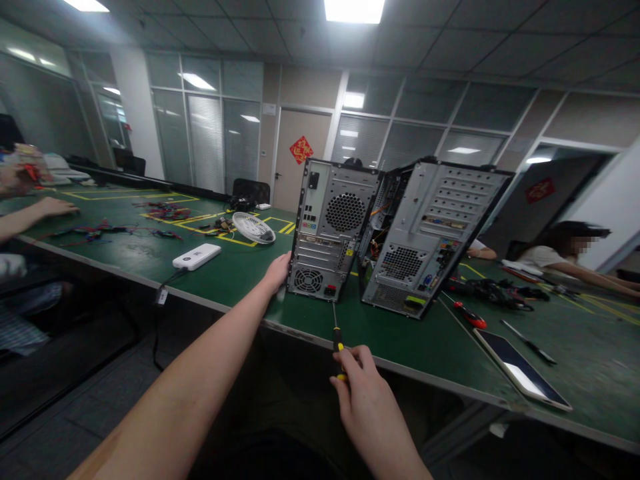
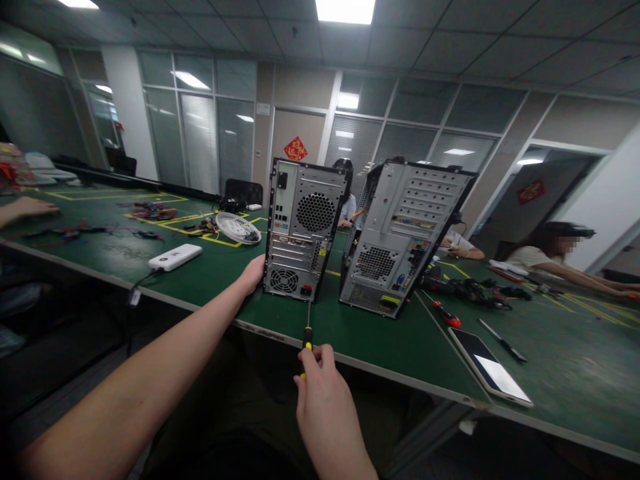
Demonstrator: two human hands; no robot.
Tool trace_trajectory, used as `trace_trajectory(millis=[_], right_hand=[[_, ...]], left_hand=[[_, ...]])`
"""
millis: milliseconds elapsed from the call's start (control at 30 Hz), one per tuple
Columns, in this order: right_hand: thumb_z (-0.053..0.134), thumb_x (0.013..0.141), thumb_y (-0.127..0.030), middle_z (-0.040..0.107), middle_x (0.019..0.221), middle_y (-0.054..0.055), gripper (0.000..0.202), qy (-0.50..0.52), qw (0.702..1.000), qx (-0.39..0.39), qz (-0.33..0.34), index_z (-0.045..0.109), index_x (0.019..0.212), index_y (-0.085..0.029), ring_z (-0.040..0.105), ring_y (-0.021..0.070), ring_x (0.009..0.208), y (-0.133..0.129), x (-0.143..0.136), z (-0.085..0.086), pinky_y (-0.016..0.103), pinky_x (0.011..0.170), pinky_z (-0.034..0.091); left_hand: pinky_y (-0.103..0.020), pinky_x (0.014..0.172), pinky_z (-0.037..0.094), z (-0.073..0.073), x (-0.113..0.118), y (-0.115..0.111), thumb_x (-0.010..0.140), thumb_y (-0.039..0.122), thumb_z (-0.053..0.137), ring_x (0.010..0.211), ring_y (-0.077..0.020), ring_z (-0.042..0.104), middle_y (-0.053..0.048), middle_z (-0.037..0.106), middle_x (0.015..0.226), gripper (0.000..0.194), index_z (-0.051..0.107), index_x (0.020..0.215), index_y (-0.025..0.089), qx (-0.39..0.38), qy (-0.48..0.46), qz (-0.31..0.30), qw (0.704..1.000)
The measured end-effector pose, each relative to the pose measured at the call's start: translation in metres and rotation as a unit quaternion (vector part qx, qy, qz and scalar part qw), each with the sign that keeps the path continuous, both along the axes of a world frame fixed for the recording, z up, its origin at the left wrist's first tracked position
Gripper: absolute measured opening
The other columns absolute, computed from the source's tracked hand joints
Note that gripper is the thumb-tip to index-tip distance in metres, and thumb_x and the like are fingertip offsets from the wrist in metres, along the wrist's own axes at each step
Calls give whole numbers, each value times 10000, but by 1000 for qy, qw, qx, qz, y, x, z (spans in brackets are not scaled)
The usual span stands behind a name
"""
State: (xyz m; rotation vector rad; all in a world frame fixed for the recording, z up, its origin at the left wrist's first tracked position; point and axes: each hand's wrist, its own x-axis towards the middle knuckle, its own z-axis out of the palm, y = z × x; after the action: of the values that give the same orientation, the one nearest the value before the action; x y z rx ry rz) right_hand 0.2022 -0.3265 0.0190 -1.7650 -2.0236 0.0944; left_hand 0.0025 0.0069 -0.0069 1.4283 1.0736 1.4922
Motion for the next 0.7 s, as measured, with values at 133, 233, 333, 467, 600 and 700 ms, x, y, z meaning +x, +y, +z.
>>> trace_trajectory(millis=[133, 233, 333, 467, 600, 700], right_hand=[[619, 992, -89, 657, 1224, 106, 248, 5, 1000, -5, -3, 693, 1195, -212, 773, 245, 947, 0, 0, 1, 343, 796, 620], [615, 1007, -101, 663, 1216, 107, 238, 5, 1000, 0, 1, 675, 1209, -212, 770, 253, 969, 0, 0, 1, 351, 806, 615], [625, 1021, -124, 677, 1196, 98, 224, 9, 1000, 10, 2, 654, 1221, -222, 769, 255, 975, 0, 0, 0, 354, 818, 611], [637, 1030, -139, 694, 1163, 87, 175, 12, 1000, 10, 2, 637, 1178, -233, 770, 259, 979, 0, 0, -1, 356, 826, 607], [639, 1039, -147, 706, 1176, 95, 167, 17, 1000, 6, 9, 618, 1182, -231, 775, 265, 1004, 1, 0, -2, 366, 855, 616], [648, 1032, -144, 701, 1221, 103, 188, 11, 1000, 15, 11, 622, 1195, -233, 779, 260, 1008, 1, 0, -2, 361, 856, 628]], left_hand=[[-436, 1084, 507, 0, 0, -1, 919, 664, 565, 1100, -298, 706, -112, 832, 1134, 565, 835, 1048, 185, -3, -7, -1, 1000], [-437, 1091, 504, 0, 0, -2, 919, 659, 563, 1119, -300, 704, -112, 831, 1152, 562, 835, 1051, 186, -1, -5, -1, 1000], [-442, 1097, 502, 1, 0, -2, 920, 654, 558, 1141, -306, 700, -114, 827, 1181, 558, 837, 1054, 190, 4, 1, -3, 1000], [-443, 1111, 497, 2, 0, -3, 924, 658, 549, 1138, -304, 698, -105, 833, 1147, 563, 842, 1052, 195, 11, 1, -9, 1000], [-441, 1105, 500, 3, 0, -4, 914, 662, 561, 1111, -301, 703, -105, 832, 1133, 560, 838, 1045, 194, 0, -2, -5, 1000], [-436, 1087, 511, 3, 0, -5, 915, 659, 562, 1079, -293, 708, -102, 832, 1104, 555, 836, 1045, 194, -8, -5, -6, 1000]])
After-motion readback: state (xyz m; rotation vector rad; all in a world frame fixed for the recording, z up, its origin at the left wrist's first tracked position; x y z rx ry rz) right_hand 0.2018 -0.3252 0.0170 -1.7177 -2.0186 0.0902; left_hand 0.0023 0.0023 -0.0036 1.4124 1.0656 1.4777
